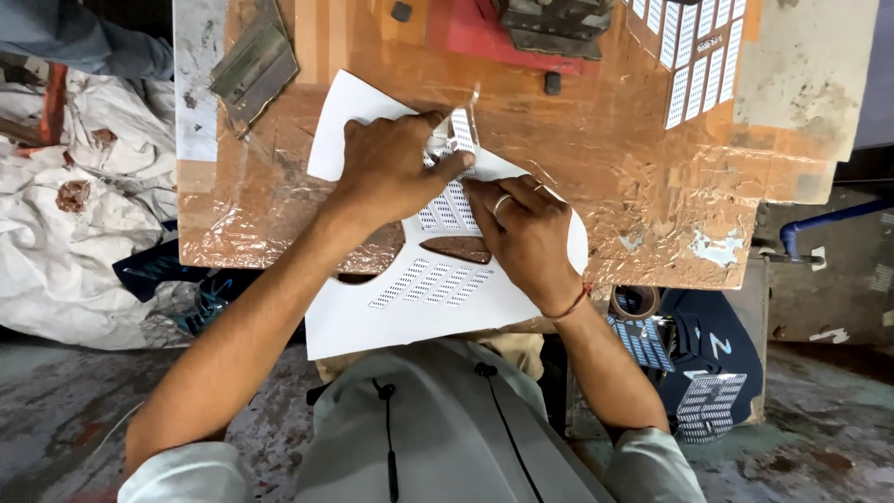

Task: Assembling footwear components by using a press machine and applying decorative stickers to a shoe upper.

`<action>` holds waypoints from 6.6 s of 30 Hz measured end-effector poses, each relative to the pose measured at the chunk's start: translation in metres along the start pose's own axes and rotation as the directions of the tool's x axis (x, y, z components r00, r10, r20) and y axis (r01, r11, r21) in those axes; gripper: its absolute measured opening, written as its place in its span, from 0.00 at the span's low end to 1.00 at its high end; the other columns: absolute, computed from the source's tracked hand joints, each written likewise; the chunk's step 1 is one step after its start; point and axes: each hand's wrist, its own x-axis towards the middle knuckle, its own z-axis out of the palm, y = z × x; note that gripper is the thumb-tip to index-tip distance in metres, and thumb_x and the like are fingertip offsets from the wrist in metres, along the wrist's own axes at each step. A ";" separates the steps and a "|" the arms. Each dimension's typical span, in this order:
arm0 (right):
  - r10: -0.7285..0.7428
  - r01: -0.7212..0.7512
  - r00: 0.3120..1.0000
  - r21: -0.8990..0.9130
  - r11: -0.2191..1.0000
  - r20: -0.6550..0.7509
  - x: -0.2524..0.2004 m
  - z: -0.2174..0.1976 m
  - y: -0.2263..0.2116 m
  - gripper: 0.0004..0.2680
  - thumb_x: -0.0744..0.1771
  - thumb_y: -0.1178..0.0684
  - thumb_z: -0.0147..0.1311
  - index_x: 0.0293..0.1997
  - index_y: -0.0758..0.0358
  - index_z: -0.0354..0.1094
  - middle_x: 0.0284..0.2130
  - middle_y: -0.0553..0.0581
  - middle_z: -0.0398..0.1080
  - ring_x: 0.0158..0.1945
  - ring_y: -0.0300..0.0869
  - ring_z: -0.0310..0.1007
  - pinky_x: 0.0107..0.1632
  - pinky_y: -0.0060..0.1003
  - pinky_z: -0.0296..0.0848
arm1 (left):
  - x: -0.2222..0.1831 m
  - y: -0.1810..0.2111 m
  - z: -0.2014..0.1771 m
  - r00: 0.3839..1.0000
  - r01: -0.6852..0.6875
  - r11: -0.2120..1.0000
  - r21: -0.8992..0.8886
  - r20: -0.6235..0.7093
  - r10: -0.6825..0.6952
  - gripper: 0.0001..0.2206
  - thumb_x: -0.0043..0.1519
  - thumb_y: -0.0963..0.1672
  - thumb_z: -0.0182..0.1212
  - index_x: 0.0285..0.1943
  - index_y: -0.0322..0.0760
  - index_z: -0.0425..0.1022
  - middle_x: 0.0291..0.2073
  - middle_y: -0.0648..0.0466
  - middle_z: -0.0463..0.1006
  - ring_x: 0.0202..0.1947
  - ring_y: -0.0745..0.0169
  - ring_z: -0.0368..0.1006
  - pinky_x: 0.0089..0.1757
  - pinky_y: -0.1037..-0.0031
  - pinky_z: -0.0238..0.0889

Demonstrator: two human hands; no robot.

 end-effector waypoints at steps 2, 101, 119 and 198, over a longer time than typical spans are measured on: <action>-0.004 0.004 1.000 -0.002 1.000 0.002 0.001 0.000 -0.002 0.04 0.66 0.60 0.65 0.43 0.64 0.78 0.36 0.55 0.76 0.37 0.48 0.76 0.41 0.42 0.75 | -0.002 0.005 -0.002 1.000 -0.016 1.000 -0.003 -0.007 0.016 0.25 0.57 0.53 0.67 0.59 0.35 0.77 0.29 0.43 0.82 0.33 0.44 0.78 0.40 0.50 0.54; 0.530 -0.544 0.834 0.393 0.741 0.154 0.012 0.000 -0.004 0.03 0.66 0.63 0.62 0.40 0.72 0.76 0.30 0.56 0.80 0.33 0.29 0.77 0.37 0.26 0.77 | -0.003 -0.008 0.018 0.984 -0.154 0.987 -0.032 -0.093 0.151 0.19 0.65 0.49 0.62 0.56 0.29 0.75 0.20 0.45 0.77 0.25 0.46 0.74 0.41 0.55 0.52; 0.456 -0.462 0.879 0.012 0.887 0.140 0.009 0.009 0.003 0.07 0.65 0.57 0.66 0.28 0.68 0.72 0.21 0.61 0.75 0.24 0.49 0.76 0.31 0.40 0.70 | -0.016 -0.012 0.017 0.980 -0.198 0.973 -0.123 -0.054 0.192 0.25 0.69 0.52 0.59 0.64 0.26 0.72 0.30 0.42 0.79 0.34 0.44 0.71 0.52 0.55 0.52; -0.119 0.124 0.982 -0.024 0.992 0.147 -0.006 -0.018 0.019 0.04 0.65 0.60 0.61 0.41 0.64 0.78 0.41 0.54 0.73 0.47 0.47 0.72 0.50 0.42 0.74 | 0.044 -0.004 -0.004 0.946 -0.245 0.968 -0.060 0.202 0.252 0.09 0.42 0.43 0.78 0.25 0.40 0.81 0.27 0.55 0.84 0.34 0.55 0.80 0.45 0.61 0.67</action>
